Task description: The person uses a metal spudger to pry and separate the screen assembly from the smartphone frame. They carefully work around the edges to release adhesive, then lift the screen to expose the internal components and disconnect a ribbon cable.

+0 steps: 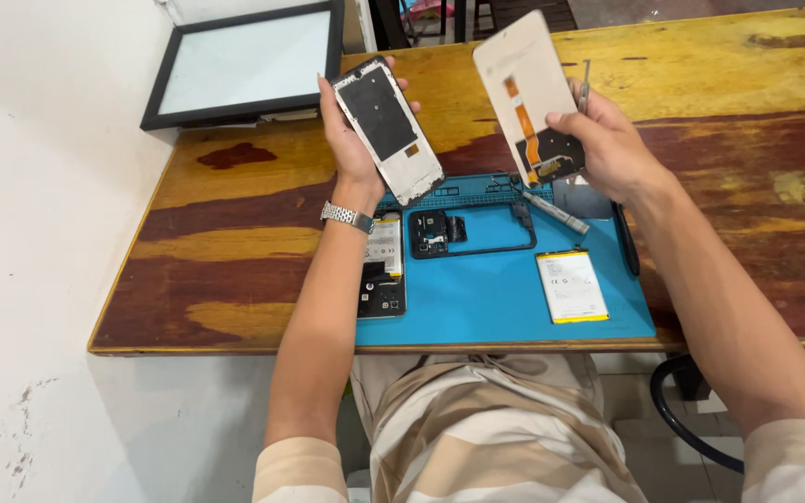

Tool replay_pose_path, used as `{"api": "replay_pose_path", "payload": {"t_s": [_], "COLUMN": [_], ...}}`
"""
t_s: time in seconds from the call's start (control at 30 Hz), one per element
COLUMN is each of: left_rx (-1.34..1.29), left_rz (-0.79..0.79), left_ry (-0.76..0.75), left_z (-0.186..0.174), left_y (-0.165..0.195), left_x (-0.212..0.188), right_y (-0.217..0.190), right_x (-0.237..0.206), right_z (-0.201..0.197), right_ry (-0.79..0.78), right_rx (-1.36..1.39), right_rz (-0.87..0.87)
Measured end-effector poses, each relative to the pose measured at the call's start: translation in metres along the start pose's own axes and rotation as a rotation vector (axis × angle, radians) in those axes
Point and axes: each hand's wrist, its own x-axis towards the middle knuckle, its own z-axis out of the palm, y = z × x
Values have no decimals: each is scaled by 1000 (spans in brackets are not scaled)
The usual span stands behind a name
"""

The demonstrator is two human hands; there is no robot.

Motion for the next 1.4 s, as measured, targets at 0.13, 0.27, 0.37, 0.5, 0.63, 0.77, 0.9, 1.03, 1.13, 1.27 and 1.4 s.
{"api": "replay_pose_path", "payload": {"t_s": [0.13,0.27,0.37,0.5,0.63,0.77,0.9,1.03,1.13,1.27,1.4], "left_rx": [-6,-44,-53,8,-18,4,19,206,301,361,478], "left_rz": [-32,-65,-41,46,111,133,109,122,103,130,219], "left_ry": [-25,-61,-31,25,-47,-31,-81,-108,-118,-208,-178], "left_z": [10,20,24,25,21,21,24,29,31,31,32], "left_y": [0,-2,-5,-13,-23,-30,-29,-25,-24,-30,-35], "left_x": [-5,-9,-12,-16,-16,-16,-19,-22,-20,-19,-20], "right_y": [-1,19,34,38,29,19,16,20,25,32,34], "right_x": [-5,-6,-3,-9,-21,-25,-25,-23,-19,-17,-18], "right_z": [25,35,31,32,44,54,54,49,44,38,37], "right_ry": [-1,-101,-115,-26,-16,-14,-6,-2,-2,20,58], "right_rx": [121,212,-113,-762,-1036,-1062,-1070,-1043,-973,-887,-859], "right_rz": [94,59,-130,-130,-383,-394,-355,-382,-422,-436,-496]}}
